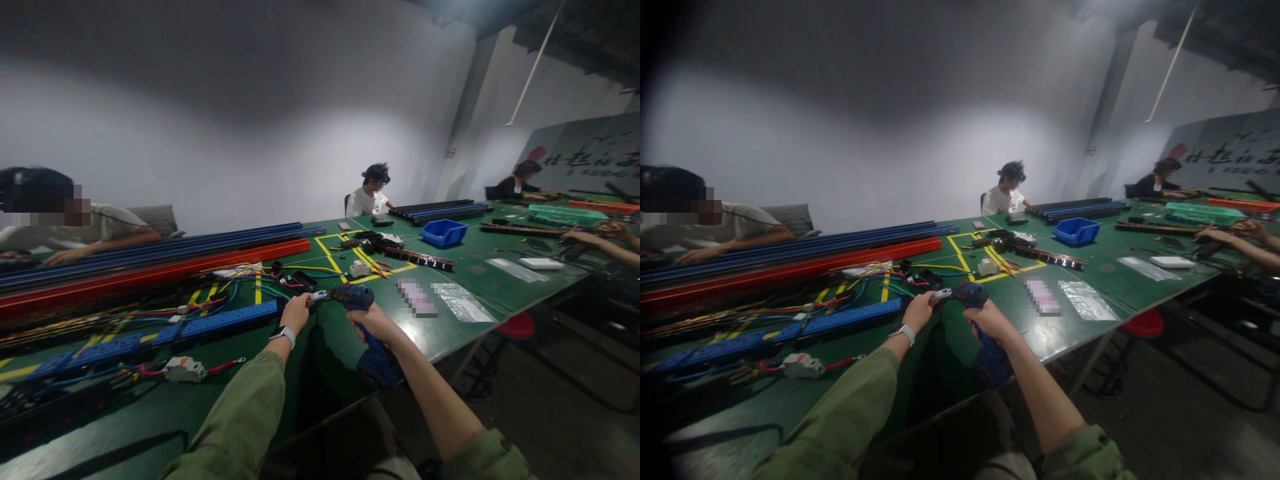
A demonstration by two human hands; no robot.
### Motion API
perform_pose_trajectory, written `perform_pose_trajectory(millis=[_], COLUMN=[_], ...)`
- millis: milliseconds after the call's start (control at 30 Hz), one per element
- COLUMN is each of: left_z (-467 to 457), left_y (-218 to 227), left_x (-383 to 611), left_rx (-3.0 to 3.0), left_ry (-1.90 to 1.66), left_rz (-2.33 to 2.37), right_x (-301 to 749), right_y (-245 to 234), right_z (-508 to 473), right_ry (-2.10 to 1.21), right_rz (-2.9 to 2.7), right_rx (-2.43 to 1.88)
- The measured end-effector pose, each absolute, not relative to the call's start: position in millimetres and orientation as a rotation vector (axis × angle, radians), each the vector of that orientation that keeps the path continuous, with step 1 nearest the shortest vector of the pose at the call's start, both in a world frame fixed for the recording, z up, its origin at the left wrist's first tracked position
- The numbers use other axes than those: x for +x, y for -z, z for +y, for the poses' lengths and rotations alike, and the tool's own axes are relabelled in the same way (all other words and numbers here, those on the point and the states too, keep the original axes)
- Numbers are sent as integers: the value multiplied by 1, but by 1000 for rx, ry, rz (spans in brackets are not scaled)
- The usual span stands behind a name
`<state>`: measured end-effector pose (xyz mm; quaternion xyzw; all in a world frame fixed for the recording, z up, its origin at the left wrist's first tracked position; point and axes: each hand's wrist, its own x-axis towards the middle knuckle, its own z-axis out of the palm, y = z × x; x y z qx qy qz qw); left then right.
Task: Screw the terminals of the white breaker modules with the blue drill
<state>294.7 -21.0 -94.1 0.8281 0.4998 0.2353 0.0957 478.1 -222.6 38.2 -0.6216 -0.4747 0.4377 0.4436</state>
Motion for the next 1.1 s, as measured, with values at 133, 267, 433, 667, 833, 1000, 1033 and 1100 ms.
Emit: perform_pose_trajectory(millis=[133, 267, 433, 667, 833, 1000, 1033, 1100], left_z=[-23, -23, -23, -24, -25, -27, -27, -27], left_y=[91, 90, 91, 89, 87, 86, 85, 85], left_x=[295, 295, 295, 295, 295, 294, 294, 295], left_rx=[2442, 2443, 2436, 2437, 2419, 2419, 2420, 2418], left_ry=[-689, -673, -677, -670, -639, -650, -648, -639], left_rz=[1494, 1483, 1494, 1498, 1501, 1504, 1505, 1513], right_x=[479, 478, 478, 479, 478, 478, 478, 479], right_y=[-38, -39, -37, -38, -39, -37, -36, -36], right_z=[-222, -222, -221, -221, -223, -222, -222, -221], right_ry=[-1098, -1113, -1092, -1100, -1091, -1097, -1095, -1091], right_rz=[-1179, -1162, -1176, -1183, -1174, -1181, -1181, -1179], right_rx=[-1535, -1542, -1540, -1555, -1548, -1543, -1537, -1532])
